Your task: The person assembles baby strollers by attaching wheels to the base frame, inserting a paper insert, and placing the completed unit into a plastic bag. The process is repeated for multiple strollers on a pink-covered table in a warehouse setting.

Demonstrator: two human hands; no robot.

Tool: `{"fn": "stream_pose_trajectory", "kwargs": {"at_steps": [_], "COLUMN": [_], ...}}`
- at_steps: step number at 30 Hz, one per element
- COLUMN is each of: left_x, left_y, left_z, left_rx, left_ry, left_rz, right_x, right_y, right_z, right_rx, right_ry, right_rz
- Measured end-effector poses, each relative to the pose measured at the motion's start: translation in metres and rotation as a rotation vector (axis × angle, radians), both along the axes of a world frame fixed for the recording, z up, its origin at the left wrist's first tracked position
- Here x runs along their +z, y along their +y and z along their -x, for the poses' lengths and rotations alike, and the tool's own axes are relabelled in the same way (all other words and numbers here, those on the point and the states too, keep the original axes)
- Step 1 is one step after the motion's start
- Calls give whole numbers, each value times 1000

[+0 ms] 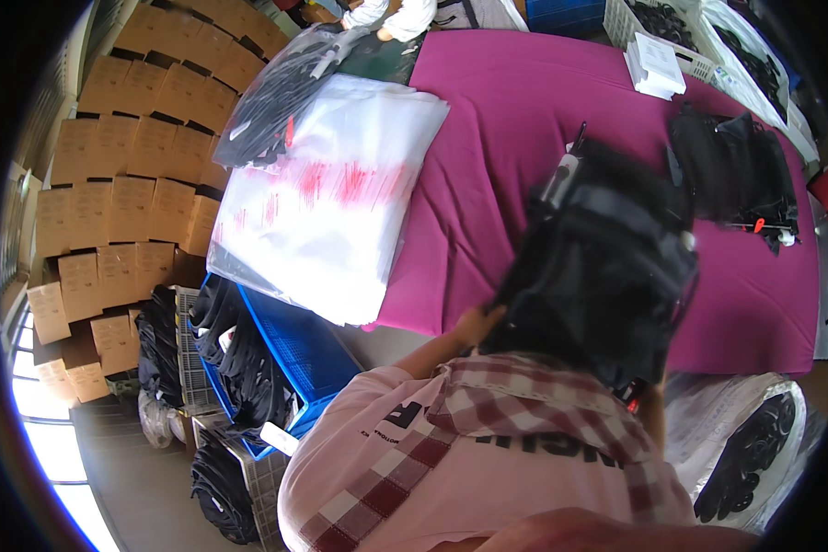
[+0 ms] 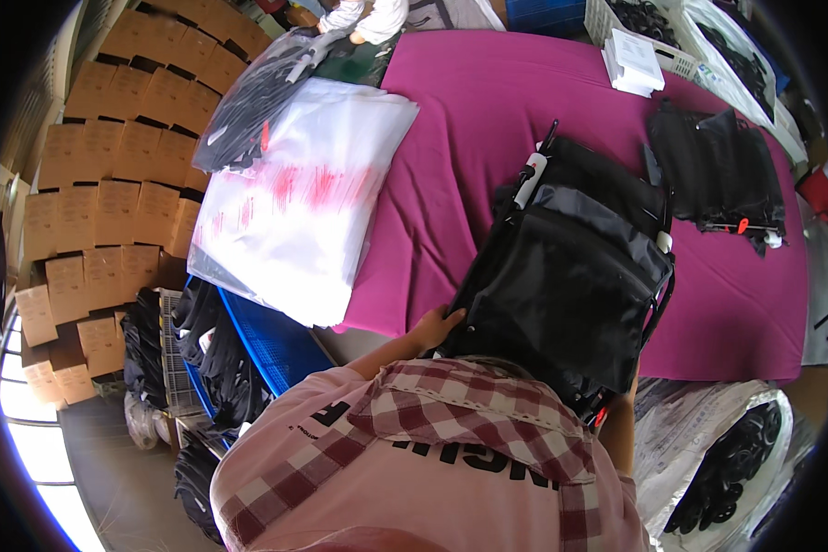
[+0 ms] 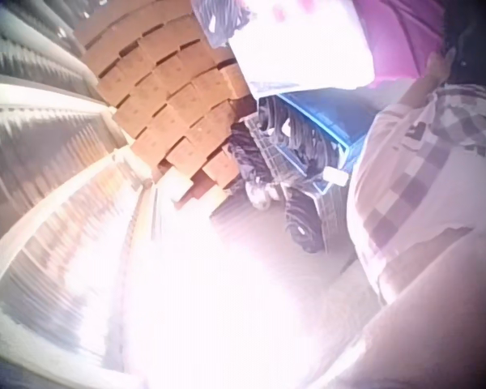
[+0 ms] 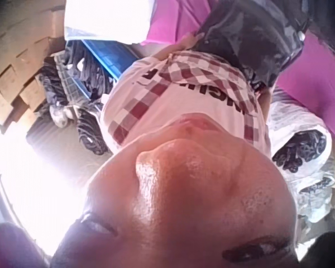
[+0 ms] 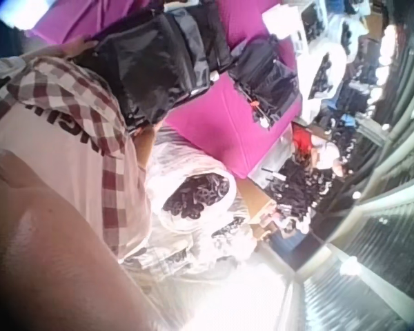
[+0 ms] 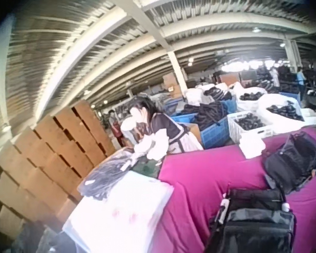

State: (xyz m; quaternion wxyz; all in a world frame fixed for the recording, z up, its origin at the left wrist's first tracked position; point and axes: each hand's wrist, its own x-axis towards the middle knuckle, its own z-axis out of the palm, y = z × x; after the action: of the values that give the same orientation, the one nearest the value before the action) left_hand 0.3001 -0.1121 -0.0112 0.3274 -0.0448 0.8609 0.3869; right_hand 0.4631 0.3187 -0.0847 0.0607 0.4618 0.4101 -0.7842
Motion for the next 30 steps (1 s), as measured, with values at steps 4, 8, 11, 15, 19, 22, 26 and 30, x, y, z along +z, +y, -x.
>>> {"fn": "stream_pose_trajectory", "kwargs": {"at_steps": [4,8,11,15,19,22,26,30], "left_x": [6,26,12,39,42,19,14,-14], "left_y": [-17,-40,-72,-90,-122,-135,-98,-96], "left_z": [0,-8,-11,54,149,164,124,115], "left_rx": [61,281,279,352,373,273,99,150], "left_ry": [50,31,115,234,44,386,381,310], "left_rz": [-96,-97,3,-170,-305,24,75,-20], "right_x": [32,62,90,149,145,91,-10,15], "right_y": [-18,-42,-61,-70,-67,-85,-75,-88], "right_z": [26,86,146,220,304,275,175,88], "right_rx": [18,104,231,431,748,901,721,259], "right_ry": [-69,-113,-126,-112,92,148,131,-20], "right_rz": [-84,-214,-319,-426,-702,-1118,-1138,-495]}}
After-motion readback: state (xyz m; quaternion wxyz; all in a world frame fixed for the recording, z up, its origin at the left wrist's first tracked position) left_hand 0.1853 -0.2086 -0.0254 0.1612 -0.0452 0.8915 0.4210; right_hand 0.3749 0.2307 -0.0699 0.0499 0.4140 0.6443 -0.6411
